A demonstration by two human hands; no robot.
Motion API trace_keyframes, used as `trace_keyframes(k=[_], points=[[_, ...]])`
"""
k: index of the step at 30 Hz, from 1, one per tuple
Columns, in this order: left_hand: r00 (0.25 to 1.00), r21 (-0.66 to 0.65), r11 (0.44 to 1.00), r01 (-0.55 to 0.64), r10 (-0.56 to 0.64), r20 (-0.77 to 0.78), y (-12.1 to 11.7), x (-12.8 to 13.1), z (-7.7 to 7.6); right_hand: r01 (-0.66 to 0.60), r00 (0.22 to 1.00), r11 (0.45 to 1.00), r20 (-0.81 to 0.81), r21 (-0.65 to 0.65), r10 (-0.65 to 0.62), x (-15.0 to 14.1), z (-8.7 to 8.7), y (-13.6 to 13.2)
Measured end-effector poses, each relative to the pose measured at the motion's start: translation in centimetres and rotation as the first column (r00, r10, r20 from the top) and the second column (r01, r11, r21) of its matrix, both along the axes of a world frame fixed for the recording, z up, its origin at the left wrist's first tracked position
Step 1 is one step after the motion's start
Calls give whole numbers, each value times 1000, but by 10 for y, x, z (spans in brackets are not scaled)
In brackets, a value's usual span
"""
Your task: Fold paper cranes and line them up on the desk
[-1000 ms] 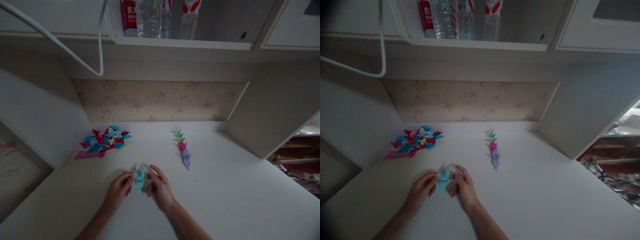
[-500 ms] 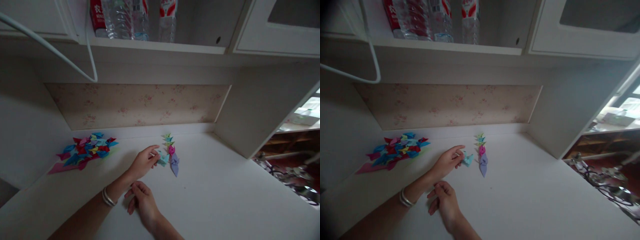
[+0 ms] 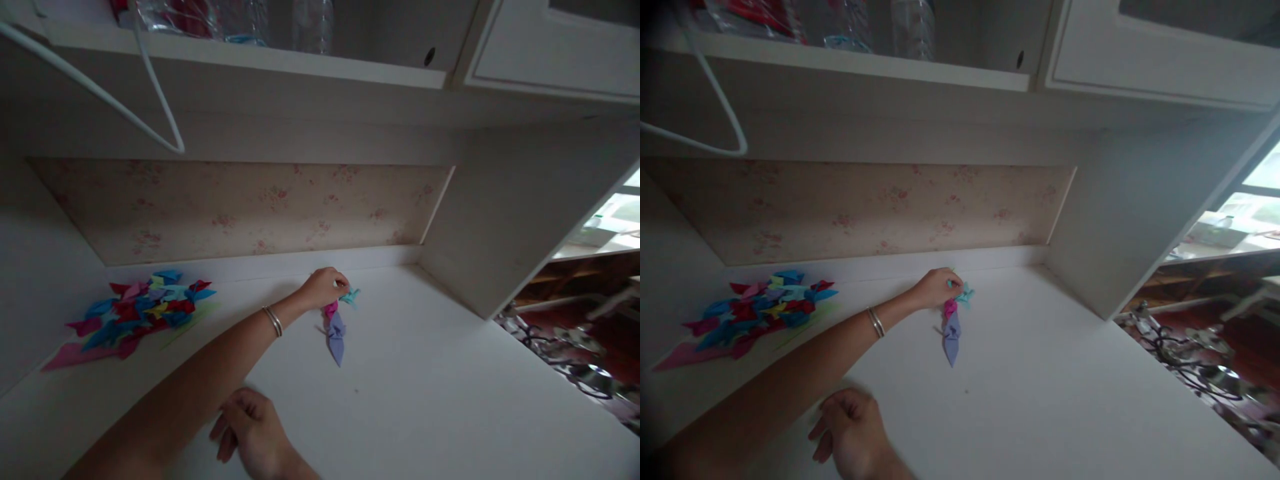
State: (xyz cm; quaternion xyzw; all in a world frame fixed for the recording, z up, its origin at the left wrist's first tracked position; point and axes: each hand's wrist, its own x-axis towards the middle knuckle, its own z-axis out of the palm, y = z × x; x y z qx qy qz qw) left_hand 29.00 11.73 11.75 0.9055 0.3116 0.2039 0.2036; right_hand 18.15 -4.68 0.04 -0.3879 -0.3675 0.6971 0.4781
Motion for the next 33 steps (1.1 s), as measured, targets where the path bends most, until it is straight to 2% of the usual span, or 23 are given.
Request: trace_keyframes(k=[6,17,28,33], points=[[991,8,1000,-13,14,-136,14,26,-7,-39,996,999,77,30,36,0,0,0],[920,60,997,-41,61,-387,10,47,-22,-64,991,992,123,106,50,-1,-2,-2],[889,137,985,-106,156,-431,5,48,-28,-19,987,993,161,117,0,1,9,-5],[887,154,982,-109,167,-431,7,50,-26,13,957,1000,291,18,-18,3,26,-8]])
